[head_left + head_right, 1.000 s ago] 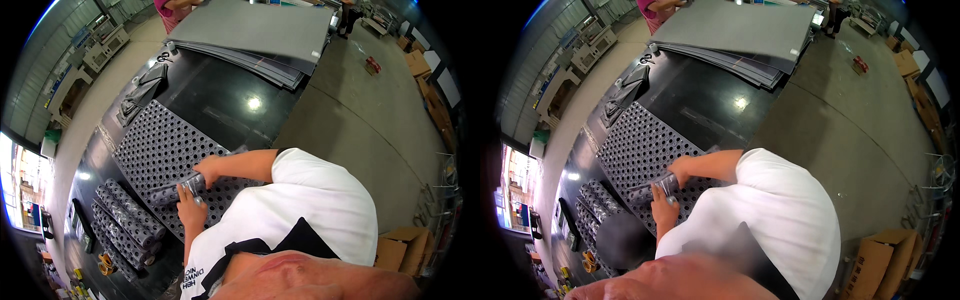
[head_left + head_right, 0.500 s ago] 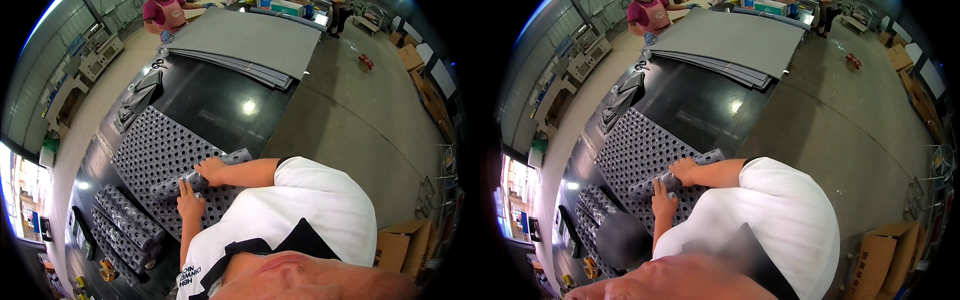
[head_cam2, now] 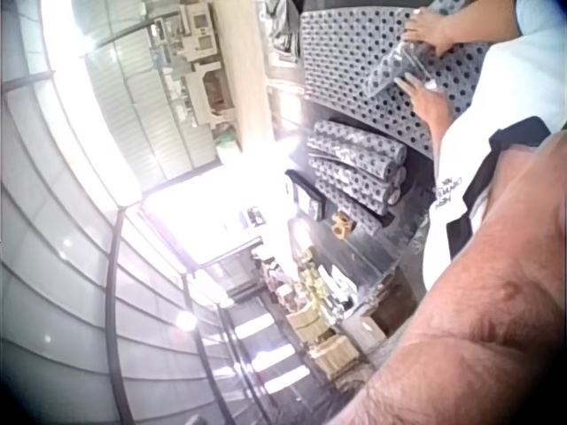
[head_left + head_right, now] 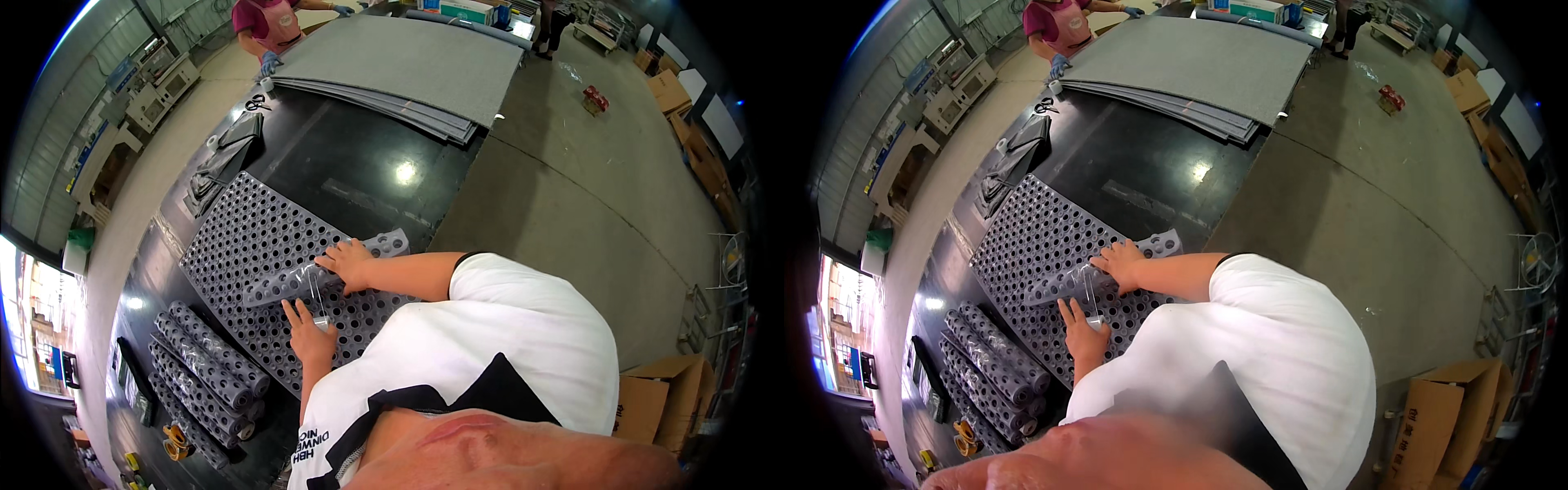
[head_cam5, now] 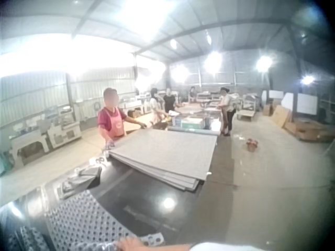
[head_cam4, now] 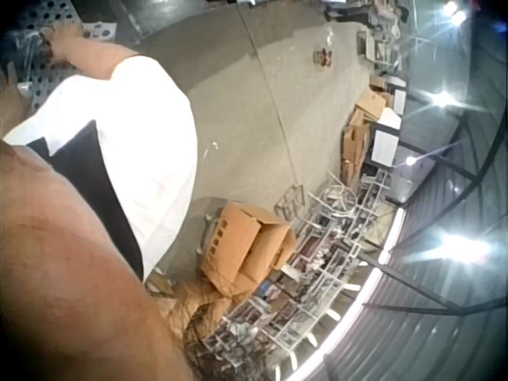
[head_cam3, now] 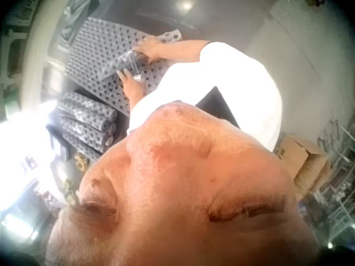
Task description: The person rolls several gray rubber mats one at a time, secures each with a piece of tape, places them in a cardboard box, and then picks up the remaining group of rolled mats to carry them to the box.
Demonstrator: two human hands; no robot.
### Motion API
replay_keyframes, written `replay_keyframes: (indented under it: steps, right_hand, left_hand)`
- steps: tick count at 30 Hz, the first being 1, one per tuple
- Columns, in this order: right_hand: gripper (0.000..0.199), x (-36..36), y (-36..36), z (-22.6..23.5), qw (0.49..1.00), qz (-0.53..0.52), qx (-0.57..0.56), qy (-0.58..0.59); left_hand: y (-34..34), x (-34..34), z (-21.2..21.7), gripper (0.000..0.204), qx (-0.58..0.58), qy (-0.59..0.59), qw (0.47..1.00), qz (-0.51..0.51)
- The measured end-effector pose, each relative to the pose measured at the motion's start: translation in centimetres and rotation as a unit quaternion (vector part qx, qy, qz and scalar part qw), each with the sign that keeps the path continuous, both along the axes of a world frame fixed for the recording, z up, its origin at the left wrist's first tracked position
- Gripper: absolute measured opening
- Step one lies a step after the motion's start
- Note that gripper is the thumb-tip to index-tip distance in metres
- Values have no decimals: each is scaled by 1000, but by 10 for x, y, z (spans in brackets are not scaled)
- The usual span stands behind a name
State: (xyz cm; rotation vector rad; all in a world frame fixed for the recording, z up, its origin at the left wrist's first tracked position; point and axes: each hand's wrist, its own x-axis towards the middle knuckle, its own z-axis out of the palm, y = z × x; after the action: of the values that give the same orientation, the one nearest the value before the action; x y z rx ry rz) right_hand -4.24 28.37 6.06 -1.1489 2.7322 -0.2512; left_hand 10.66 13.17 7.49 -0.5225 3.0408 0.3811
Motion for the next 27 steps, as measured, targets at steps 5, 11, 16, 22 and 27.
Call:
replay_keyframes:
  steps: [5,11,16,22,27]
  right_hand:
    - [102,-8,-4,22,978,3,7,-210]
    - [92,-16,3,-19,981,27,-160,-107]
    - [84,-15,-8,-5,998,-33,-57,-5]
    - [104,-6,-5,-7,999,-14,34,-40]
    - [102,-9,6,-3,964,23,-72,-254]
  left_hand:
    - [-20,30,-19,102,76,49,996,2]
    - [-25,44,-17,108,143,-30,989,33]
    - [-29,16,-23,110,181,-9,982,46]
    - [-44,27,-40,108,303,19,950,69]
    - [-71,50,-71,83,514,-13,848,127]
